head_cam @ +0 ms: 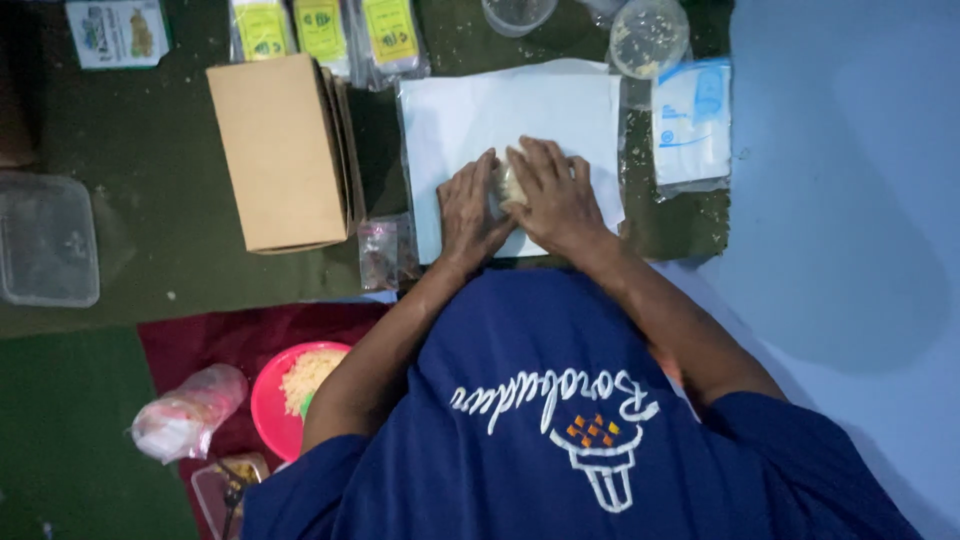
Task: Preparing and wrapping individual food portions with seasoning in paper squares
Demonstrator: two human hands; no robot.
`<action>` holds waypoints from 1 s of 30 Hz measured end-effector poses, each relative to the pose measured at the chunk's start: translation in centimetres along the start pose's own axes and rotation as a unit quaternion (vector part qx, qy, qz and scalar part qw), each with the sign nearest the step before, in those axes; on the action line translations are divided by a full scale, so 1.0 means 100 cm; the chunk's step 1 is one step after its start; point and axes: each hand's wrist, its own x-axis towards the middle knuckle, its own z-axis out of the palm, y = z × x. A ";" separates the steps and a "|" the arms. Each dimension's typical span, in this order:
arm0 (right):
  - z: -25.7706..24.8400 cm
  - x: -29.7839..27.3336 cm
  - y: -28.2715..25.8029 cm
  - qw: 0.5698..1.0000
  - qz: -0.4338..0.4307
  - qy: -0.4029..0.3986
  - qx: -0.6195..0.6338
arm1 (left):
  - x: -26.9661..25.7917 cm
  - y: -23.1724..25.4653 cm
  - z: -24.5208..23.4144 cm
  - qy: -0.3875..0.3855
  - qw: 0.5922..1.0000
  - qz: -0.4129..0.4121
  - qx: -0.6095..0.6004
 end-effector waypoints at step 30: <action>0.011 -0.003 0.000 0.988 0.063 0.122 0.064 | -0.002 0.001 0.001 -0.004 1.000 -0.007 0.025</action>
